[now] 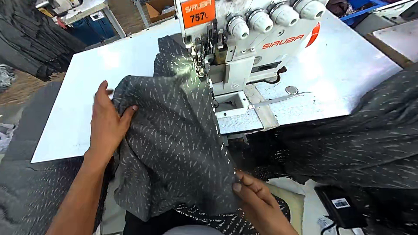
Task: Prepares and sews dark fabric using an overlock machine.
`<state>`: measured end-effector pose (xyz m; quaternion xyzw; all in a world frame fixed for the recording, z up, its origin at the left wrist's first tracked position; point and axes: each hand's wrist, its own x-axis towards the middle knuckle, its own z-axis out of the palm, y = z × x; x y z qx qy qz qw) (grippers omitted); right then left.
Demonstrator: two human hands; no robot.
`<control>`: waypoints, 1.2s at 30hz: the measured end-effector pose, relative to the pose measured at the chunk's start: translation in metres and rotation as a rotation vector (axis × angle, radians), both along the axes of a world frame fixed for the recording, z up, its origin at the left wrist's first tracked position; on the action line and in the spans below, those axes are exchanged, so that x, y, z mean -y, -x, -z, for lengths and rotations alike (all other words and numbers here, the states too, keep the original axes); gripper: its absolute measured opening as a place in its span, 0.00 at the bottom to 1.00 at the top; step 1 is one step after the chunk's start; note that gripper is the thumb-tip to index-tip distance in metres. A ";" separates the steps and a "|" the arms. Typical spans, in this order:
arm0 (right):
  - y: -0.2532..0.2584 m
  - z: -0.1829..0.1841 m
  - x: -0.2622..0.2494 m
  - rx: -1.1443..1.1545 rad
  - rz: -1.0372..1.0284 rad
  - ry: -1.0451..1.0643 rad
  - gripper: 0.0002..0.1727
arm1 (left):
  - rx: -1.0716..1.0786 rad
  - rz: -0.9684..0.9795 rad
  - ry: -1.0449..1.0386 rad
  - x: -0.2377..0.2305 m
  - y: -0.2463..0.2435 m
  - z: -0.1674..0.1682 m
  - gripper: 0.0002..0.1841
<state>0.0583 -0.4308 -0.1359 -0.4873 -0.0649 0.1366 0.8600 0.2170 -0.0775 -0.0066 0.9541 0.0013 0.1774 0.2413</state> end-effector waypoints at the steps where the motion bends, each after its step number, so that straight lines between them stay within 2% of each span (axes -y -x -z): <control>1: -0.001 -0.001 0.001 0.002 -0.001 -0.001 0.12 | 0.029 0.013 -0.088 0.000 0.001 0.004 0.45; 3: 0.000 -0.004 0.000 0.020 -0.001 0.023 0.13 | 0.103 0.092 -0.124 0.017 0.016 0.008 0.37; 7: -0.002 -0.006 -0.004 0.060 0.001 0.046 0.13 | 0.196 0.355 -0.032 0.069 0.043 0.011 0.21; 12: 0.000 -0.004 -0.003 0.058 0.009 0.025 0.13 | 0.229 0.524 0.005 0.104 0.039 -0.001 0.13; 14: -0.001 -0.005 -0.003 0.063 0.020 0.028 0.13 | 0.199 0.629 -0.062 0.113 0.032 -0.005 0.13; 18: -0.002 -0.006 -0.001 0.107 0.016 0.053 0.13 | 0.158 0.894 -0.387 0.124 0.009 -0.008 0.16; 21: -0.003 -0.006 -0.001 0.098 0.024 0.040 0.13 | 0.172 1.000 -0.517 0.126 -0.004 -0.014 0.14; 27: -0.005 -0.005 -0.001 0.112 0.040 0.091 0.13 | 0.269 1.160 -0.557 0.125 -0.019 -0.027 0.12; 31: -0.004 -0.004 0.000 0.133 0.091 0.173 0.14 | 0.311 1.173 -0.542 0.123 -0.023 -0.033 0.11; 36: -0.005 -0.002 0.002 0.124 0.115 0.211 0.15 | 0.238 1.133 -0.551 0.126 -0.025 -0.034 0.10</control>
